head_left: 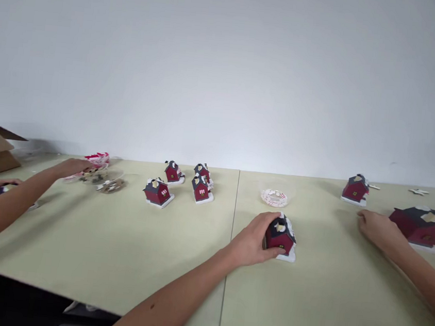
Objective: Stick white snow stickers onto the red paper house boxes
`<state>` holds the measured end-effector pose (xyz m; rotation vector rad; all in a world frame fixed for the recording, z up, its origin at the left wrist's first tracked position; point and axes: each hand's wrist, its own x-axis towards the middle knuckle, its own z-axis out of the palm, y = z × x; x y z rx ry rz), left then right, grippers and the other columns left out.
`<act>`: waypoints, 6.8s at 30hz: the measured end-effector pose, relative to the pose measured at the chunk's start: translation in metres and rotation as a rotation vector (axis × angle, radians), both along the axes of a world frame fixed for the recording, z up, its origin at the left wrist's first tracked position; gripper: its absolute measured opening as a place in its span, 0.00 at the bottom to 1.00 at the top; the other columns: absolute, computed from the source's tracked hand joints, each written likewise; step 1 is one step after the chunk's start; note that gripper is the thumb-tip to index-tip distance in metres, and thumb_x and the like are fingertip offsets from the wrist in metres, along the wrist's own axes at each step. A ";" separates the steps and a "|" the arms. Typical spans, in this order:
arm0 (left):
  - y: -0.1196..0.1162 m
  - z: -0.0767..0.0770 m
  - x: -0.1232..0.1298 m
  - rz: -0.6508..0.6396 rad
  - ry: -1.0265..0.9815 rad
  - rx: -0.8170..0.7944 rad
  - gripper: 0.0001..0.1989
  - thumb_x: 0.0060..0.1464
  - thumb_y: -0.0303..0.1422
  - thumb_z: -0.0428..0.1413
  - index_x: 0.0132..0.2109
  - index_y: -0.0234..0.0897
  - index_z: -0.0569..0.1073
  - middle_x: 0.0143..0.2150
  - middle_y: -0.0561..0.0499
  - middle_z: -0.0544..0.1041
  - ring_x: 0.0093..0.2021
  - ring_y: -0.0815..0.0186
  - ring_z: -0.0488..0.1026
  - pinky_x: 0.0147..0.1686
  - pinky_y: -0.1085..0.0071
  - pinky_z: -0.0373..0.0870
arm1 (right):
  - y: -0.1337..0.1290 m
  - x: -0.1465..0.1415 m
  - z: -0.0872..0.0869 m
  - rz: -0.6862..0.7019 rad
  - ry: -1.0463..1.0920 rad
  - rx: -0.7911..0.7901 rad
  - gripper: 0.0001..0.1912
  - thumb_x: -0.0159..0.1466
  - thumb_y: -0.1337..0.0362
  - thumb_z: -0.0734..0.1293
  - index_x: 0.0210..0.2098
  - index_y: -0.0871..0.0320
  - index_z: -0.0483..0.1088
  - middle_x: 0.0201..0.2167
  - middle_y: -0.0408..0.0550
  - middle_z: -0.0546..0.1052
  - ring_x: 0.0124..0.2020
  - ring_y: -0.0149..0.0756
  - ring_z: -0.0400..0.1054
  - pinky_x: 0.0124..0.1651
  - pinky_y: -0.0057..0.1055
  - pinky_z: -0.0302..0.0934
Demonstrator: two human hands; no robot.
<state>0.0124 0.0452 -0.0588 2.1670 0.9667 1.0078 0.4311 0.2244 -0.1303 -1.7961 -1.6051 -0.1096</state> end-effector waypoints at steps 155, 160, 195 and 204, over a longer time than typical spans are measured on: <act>0.237 0.066 0.077 0.114 1.023 -0.055 0.16 0.41 0.29 0.62 0.41 0.36 0.82 0.40 0.40 0.82 0.39 0.54 0.78 0.42 0.64 0.71 | -0.111 -0.199 0.058 1.054 0.258 0.103 0.27 0.71 0.53 0.60 0.66 0.52 0.54 0.60 0.54 0.70 0.58 0.45 0.67 0.59 0.43 0.63; 0.243 0.053 0.084 0.131 1.046 -0.037 0.06 0.41 0.28 0.62 0.32 0.35 0.78 0.37 0.40 0.81 0.35 0.55 0.76 0.39 0.61 0.70 | -0.107 -0.201 0.062 1.063 0.197 0.109 0.27 0.70 0.54 0.60 0.66 0.52 0.54 0.59 0.54 0.71 0.56 0.45 0.68 0.57 0.42 0.64; 0.036 -0.017 0.026 0.036 -0.328 -0.426 0.11 0.62 0.42 0.55 0.44 0.39 0.69 0.37 0.51 0.73 0.33 0.69 0.67 0.30 0.75 0.63 | -0.101 -0.184 0.054 0.959 0.143 0.072 0.52 0.54 0.42 0.75 0.70 0.47 0.48 0.66 0.57 0.61 0.66 0.56 0.58 0.64 0.53 0.58; 0.036 -0.012 0.027 0.093 -0.399 -0.429 0.12 0.59 0.41 0.59 0.40 0.37 0.70 0.33 0.52 0.74 0.32 0.69 0.69 0.34 0.73 0.66 | -0.107 -0.193 0.054 0.936 0.151 0.081 0.45 0.59 0.46 0.73 0.68 0.46 0.50 0.61 0.56 0.64 0.62 0.55 0.61 0.62 0.52 0.61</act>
